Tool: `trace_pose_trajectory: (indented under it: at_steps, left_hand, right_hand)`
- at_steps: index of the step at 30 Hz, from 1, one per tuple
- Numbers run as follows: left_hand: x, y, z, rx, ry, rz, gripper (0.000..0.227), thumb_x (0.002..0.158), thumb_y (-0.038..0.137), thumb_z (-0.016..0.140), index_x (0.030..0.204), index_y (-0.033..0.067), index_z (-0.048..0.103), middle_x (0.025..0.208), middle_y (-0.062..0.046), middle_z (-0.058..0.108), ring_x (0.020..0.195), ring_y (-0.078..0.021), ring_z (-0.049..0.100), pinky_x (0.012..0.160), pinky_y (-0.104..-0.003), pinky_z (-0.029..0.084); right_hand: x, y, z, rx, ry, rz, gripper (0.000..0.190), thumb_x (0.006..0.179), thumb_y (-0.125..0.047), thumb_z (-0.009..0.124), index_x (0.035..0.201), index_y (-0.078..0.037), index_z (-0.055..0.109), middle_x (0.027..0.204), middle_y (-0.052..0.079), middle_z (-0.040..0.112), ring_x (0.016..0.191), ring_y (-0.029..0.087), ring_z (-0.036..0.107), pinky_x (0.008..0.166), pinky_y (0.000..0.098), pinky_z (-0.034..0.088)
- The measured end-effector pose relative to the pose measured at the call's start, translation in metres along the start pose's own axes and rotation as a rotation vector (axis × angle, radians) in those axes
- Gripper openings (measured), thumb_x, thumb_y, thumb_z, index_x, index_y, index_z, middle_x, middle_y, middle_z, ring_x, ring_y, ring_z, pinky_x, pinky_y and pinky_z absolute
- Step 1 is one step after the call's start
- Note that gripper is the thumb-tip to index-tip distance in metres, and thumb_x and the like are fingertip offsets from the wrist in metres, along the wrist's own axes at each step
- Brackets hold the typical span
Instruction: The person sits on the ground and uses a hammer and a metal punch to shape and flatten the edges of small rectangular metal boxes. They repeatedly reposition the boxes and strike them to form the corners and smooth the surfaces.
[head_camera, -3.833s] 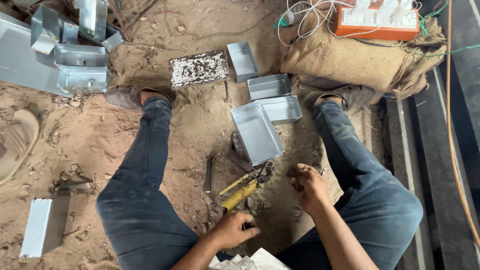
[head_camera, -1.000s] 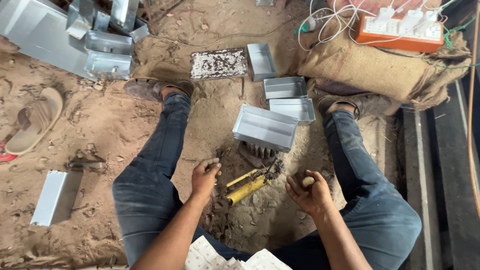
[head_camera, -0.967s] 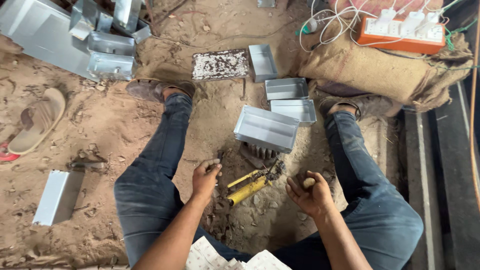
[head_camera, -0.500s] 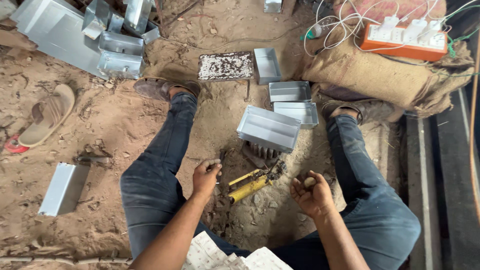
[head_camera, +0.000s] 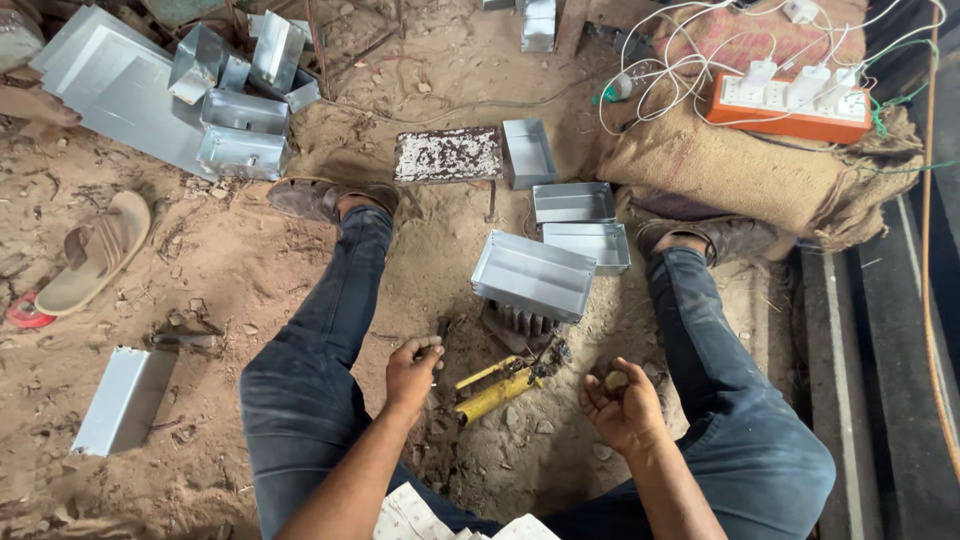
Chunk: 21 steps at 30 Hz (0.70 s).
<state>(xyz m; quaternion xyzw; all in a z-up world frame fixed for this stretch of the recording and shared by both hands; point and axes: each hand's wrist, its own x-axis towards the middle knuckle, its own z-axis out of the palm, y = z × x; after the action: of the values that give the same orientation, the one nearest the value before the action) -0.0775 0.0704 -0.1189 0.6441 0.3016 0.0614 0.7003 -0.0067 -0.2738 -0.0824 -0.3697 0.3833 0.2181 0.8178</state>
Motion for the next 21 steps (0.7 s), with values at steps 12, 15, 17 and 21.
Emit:
trace_pose_trajectory:
  at_steps: [12,15,17,21]
  left_hand:
    - [0.013,-0.027,-0.003,0.02,0.045,0.069,0.014,0.098,0.009,0.065,0.104,0.0009,0.075,0.086,-0.004,0.072,0.065,-0.0108,0.062,0.06,-0.025,0.05]
    - [0.014,-0.023,-0.002,-0.004,0.091,0.056,0.015,0.094,0.007,0.065,0.105,0.0018,0.074,0.087,-0.002,0.073,0.065,-0.0103,0.064,0.061,-0.025,0.051]
    - [0.016,-0.018,0.003,-0.03,0.089,0.058,0.016,0.092,0.006,0.068,0.105,0.0017,0.074,0.086,-0.002,0.072,0.065,-0.0103,0.063,0.06,-0.026,0.051]
    - [0.008,-0.011,-0.003,-0.085,0.06,0.017,0.014,0.094,0.01,0.069,0.105,0.0025,0.074,0.083,0.0,0.069,0.064,-0.0091,0.061,0.056,-0.025,0.046]
  right_hand:
    - [-0.015,0.004,0.008,-0.016,0.011,-0.042,0.019,0.096,-0.037,0.059,0.101,-0.019,0.058,0.09,0.003,0.064,0.084,0.022,0.065,0.085,0.0435,0.056]
    - [-0.008,0.006,-0.002,-0.014,0.053,-0.012,0.021,0.097,-0.037,0.058,0.1,-0.016,0.059,0.09,0.002,0.067,0.084,0.021,0.066,0.084,0.0412,0.053]
    - [-0.001,0.005,-0.009,0.024,-0.03,0.016,0.027,0.097,-0.037,0.057,0.098,-0.01,0.054,0.085,0.01,0.064,0.078,0.022,0.064,0.083,0.042,0.057]
    - [0.011,0.025,-0.02,0.192,-0.302,0.356,0.038,0.102,-0.012,0.056,0.127,0.017,0.048,0.075,0.002,0.057,0.062,0.013,0.055,0.09,0.0439,0.065]
